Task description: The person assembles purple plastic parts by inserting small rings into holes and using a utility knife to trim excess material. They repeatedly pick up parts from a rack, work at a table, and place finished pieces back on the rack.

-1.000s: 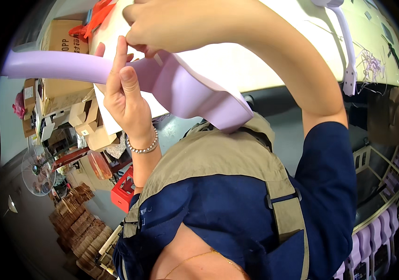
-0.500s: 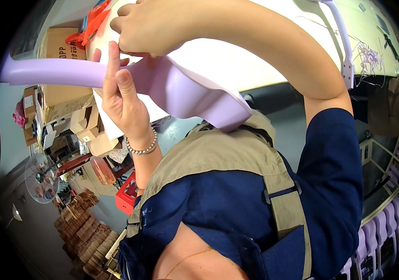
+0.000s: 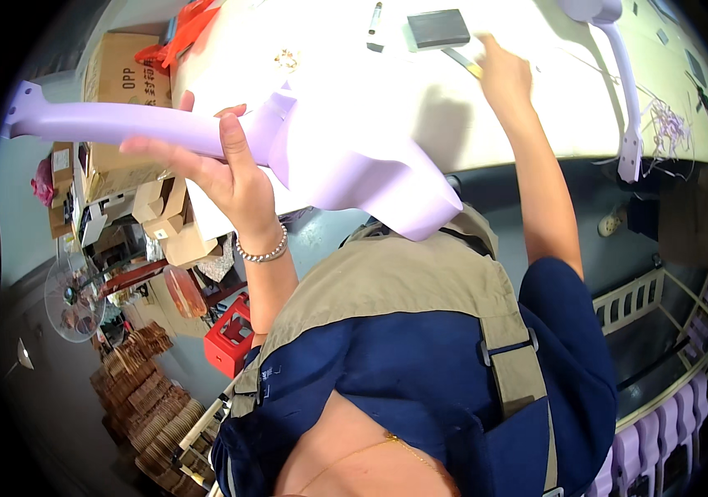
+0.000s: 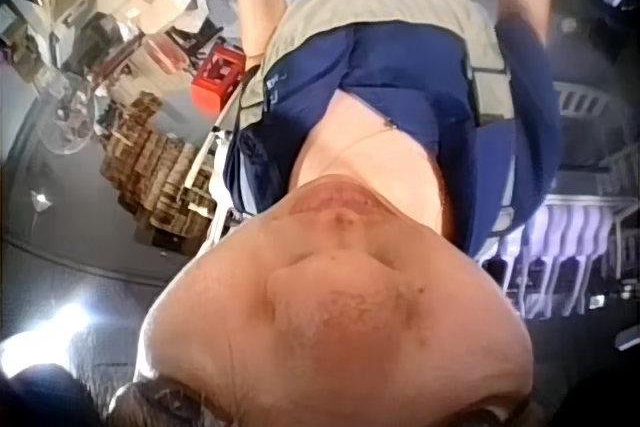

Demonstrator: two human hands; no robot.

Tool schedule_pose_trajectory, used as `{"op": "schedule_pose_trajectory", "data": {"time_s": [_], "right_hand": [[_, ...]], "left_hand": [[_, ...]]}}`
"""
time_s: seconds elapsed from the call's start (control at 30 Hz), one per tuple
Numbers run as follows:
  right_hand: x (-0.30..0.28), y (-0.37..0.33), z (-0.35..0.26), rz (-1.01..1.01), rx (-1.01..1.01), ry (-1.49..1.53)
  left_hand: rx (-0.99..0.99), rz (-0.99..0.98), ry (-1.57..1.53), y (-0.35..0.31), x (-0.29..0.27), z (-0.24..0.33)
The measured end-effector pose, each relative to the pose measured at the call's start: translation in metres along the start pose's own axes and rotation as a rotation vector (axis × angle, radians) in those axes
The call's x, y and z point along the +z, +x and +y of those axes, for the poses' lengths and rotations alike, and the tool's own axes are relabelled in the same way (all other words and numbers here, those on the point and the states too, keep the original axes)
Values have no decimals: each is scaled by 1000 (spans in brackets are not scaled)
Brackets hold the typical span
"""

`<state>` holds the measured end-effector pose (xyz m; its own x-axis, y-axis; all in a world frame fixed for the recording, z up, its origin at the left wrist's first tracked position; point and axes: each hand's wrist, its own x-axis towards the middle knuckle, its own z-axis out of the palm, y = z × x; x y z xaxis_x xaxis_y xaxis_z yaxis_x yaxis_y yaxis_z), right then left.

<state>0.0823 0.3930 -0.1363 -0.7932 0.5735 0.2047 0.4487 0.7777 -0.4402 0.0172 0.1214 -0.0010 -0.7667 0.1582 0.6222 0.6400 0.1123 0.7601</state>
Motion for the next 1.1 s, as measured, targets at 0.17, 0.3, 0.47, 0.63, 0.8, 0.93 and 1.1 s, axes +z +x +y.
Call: {"op": "schedule_pose_trajectory", "data": {"time_s": [0.17,0.3,0.47,0.63,0.8,0.93,1.1], "right_hand": [[38,-48,89,-22,13,-212],[23,-65,63,72,41,-39],[46,-109,24,-469,612,1517],[50,-135,1,-653,352,1888],[58,-137,32,-598,308,1638],[40,-131,20,-511,237,1619],[44,-132,29,-448,174,1696]], "left_hand": [[-513,196,-476,6,-8,0],[-536,316,-606,13,-13,-8],[-445,230,-1012,27,-32,-13],[-382,90,-902,29,-55,-20],[-361,-203,-820,22,-91,-24],[-275,-211,-940,10,-96,-26],[-298,-245,-944,10,-88,-24]]}}
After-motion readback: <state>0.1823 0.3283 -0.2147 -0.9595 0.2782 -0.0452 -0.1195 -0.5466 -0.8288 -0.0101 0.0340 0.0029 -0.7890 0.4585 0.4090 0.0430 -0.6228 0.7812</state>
